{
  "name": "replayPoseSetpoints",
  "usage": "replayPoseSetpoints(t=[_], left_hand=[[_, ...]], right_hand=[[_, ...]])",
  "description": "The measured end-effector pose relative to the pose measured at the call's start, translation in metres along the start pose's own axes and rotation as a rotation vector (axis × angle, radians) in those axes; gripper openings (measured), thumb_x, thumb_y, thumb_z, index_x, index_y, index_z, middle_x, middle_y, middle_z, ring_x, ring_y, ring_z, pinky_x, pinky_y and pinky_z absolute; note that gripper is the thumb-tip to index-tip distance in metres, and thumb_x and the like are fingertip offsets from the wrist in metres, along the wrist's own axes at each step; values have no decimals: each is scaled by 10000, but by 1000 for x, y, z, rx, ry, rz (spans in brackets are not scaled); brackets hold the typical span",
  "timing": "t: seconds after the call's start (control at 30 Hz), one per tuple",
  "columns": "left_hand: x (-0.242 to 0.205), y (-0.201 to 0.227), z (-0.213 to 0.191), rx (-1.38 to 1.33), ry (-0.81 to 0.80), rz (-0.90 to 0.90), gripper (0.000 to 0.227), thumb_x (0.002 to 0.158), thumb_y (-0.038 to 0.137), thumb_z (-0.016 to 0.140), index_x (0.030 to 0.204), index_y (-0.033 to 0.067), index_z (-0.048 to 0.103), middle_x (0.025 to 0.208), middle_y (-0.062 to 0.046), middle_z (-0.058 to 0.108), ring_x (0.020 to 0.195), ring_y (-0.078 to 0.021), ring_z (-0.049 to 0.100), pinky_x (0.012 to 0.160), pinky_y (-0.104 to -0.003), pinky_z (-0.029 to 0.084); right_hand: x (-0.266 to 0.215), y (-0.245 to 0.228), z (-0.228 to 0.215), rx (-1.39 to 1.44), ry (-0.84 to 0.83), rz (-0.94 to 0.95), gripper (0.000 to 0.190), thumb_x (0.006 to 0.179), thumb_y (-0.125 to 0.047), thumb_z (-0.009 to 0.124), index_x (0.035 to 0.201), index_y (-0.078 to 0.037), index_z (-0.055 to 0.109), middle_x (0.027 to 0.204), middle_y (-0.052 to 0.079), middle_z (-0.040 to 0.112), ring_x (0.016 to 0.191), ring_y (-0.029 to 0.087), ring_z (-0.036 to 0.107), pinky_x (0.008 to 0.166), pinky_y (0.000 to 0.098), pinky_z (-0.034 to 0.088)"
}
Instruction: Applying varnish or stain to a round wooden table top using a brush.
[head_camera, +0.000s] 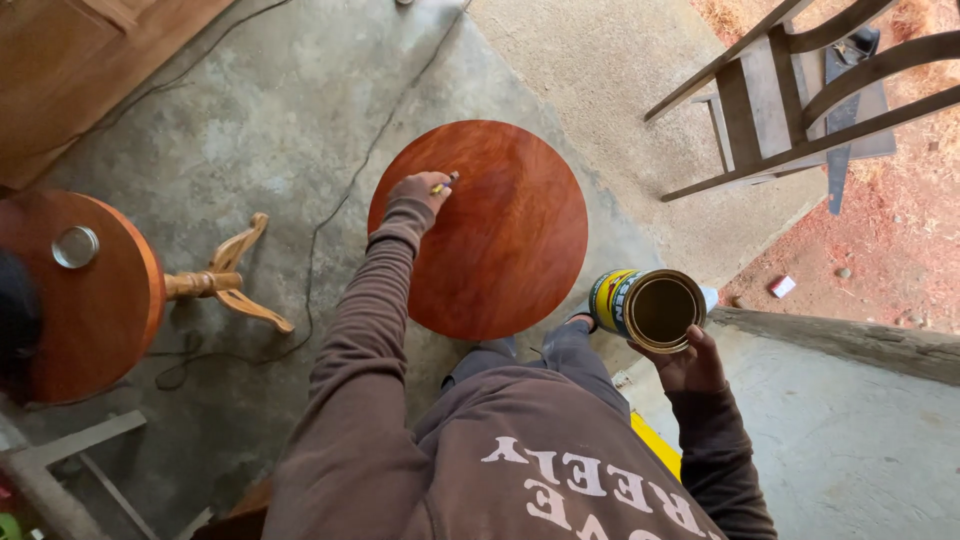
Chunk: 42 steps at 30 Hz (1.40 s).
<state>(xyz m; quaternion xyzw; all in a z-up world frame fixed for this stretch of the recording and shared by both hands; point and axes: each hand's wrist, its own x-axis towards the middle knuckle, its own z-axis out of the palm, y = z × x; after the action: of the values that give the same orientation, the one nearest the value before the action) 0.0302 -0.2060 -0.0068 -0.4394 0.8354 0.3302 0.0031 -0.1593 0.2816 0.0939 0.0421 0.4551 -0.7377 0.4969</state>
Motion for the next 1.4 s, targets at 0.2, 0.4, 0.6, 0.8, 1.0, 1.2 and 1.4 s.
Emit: replayPoseSetpoints(t=[0.2,0.4,0.6,0.8,1.0,1.2,1.4], left_hand=[[-27,-7,16,-70,-1,19,305,919,319,748,1182,164,753,1146,-113,752,1030,-340,704,887,-474,572],[-93,14,17,-30,-258,30,313,914,319,737,1209,213,745,1147,-113,753,1015,-329,720,918,-453,571],[-82,-3,18,-47,-658,31,274,835,307,805,1086,195,805,1112,-100,779,1009,-290,726,896,-426,583],[-32,-23,-5,-238,-237,-19,234,826,253,810,1049,182,805,983,-95,791,910,-240,754,863,-381,589],[0,-29,-13,-56,123,6,289,907,281,761,1176,179,744,1107,-91,765,973,-310,723,868,-435,570],[-26,-27,20,-109,54,105,282,888,326,778,1153,229,767,1163,-87,751,1042,-329,710,909,-440,559],[-54,-9,51,40,-152,301,303,892,349,756,1167,222,764,1137,-102,749,1040,-348,700,904,-457,565]], right_hand=[[-3,1,4,-7,-9,-15,769,893,-390,681,1563,-103,437,1496,135,554,1344,330,546,1089,602,445],[0,3,6,-4,2,-3,776,891,-399,679,1565,-101,437,1502,135,554,1349,333,546,1087,596,445],[9,7,2,17,-35,0,775,894,-376,701,1563,-74,450,1498,167,559,1341,358,556,1081,594,463],[7,7,11,-10,10,0,763,873,-372,697,1542,-94,456,1484,145,566,1338,349,564,1078,600,468],[0,10,10,-18,12,19,758,886,-393,687,1545,-101,454,1495,129,556,1347,324,549,1093,596,452],[-2,15,2,15,3,10,757,895,-391,679,1556,-97,455,1495,140,562,1337,334,556,1078,595,455],[-2,13,7,-2,9,-13,774,890,-393,682,1563,-96,441,1490,140,560,1334,335,556,1075,591,463]])
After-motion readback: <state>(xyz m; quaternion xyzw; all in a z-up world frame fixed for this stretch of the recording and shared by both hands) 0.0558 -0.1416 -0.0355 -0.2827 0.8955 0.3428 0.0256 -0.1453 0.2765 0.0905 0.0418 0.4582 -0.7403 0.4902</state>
